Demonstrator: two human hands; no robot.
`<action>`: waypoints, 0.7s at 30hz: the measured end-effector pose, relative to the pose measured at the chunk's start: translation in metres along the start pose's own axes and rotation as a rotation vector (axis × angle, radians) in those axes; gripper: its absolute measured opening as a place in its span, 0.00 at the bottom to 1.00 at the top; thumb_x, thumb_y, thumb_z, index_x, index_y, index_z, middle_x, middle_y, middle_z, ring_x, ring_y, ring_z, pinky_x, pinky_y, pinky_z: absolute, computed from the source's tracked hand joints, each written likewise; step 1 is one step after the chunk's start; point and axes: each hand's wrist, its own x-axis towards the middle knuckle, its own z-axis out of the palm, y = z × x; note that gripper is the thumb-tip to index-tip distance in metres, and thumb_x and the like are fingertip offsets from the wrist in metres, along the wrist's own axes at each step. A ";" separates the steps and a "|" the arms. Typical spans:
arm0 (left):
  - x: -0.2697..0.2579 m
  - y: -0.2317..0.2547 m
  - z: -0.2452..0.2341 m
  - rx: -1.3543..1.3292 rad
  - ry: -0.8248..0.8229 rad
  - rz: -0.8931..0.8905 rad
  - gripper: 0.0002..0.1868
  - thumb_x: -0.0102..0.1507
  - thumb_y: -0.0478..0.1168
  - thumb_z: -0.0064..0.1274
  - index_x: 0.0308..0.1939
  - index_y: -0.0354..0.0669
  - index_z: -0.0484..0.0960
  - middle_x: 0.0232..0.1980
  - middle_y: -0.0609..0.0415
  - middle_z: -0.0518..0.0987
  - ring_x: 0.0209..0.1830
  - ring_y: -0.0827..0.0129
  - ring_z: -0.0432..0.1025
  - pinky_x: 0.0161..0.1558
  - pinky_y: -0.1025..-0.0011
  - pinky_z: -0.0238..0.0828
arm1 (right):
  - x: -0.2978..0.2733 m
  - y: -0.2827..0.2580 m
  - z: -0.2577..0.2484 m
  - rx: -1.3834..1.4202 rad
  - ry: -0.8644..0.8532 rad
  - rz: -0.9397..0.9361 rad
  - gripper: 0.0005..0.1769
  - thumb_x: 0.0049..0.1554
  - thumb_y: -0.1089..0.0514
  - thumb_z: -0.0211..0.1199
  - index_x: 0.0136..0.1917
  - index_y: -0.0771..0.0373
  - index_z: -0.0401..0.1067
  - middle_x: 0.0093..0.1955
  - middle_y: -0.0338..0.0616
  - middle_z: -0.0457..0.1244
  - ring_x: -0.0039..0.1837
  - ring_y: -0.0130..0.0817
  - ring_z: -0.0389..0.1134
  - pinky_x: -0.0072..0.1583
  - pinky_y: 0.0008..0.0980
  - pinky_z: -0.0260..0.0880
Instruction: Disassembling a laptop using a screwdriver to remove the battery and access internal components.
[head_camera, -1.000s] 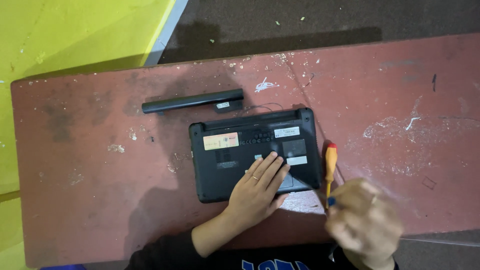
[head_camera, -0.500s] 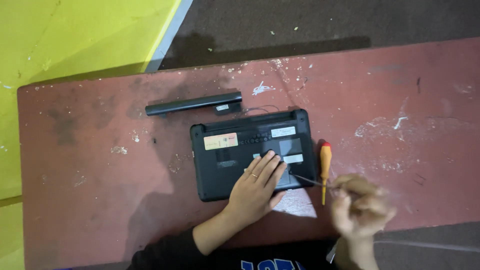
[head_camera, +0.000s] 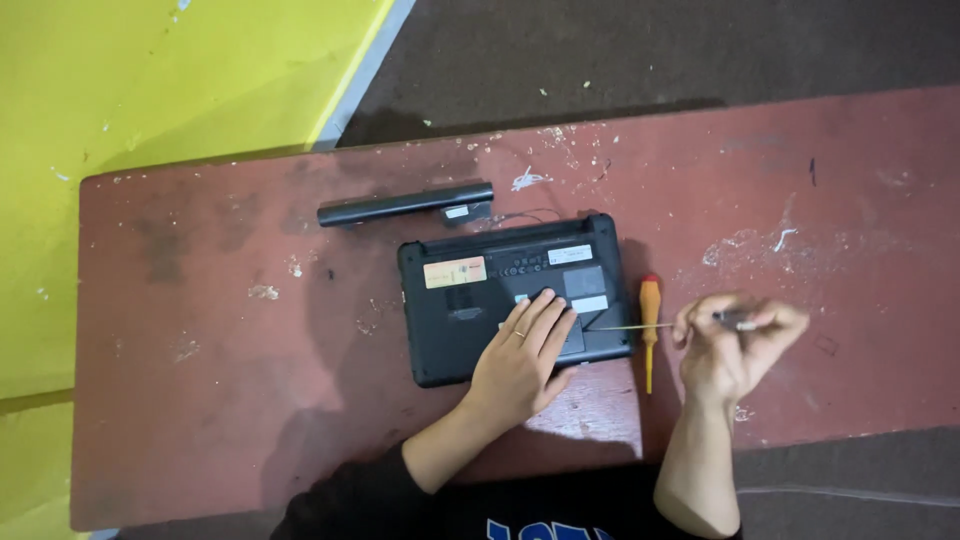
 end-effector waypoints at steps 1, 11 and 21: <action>0.000 0.000 0.001 -0.004 0.007 0.007 0.33 0.61 0.49 0.54 0.64 0.31 0.69 0.67 0.39 0.67 0.73 0.51 0.56 0.72 0.56 0.50 | -0.001 0.009 -0.012 0.048 0.074 0.079 0.27 0.48 0.82 0.41 0.49 0.51 0.52 0.32 0.45 0.58 0.29 0.32 0.59 0.29 0.25 0.62; 0.001 0.000 -0.003 0.013 -0.010 0.015 0.33 0.63 0.51 0.52 0.64 0.28 0.69 0.67 0.39 0.68 0.72 0.52 0.57 0.72 0.56 0.50 | 0.003 0.004 -0.023 0.162 0.082 0.238 0.25 0.57 0.77 0.48 0.55 0.47 0.54 0.41 0.44 0.62 0.33 0.38 0.60 0.35 0.33 0.66; 0.000 -0.001 -0.005 -0.021 0.101 -0.052 0.36 0.59 0.57 0.58 0.58 0.28 0.74 0.61 0.40 0.71 0.69 0.47 0.59 0.69 0.44 0.49 | 0.095 -0.048 -0.002 -0.982 -0.186 0.730 0.28 0.61 0.67 0.52 0.74 0.59 0.55 0.48 0.50 0.60 0.36 0.39 0.66 0.35 0.36 0.68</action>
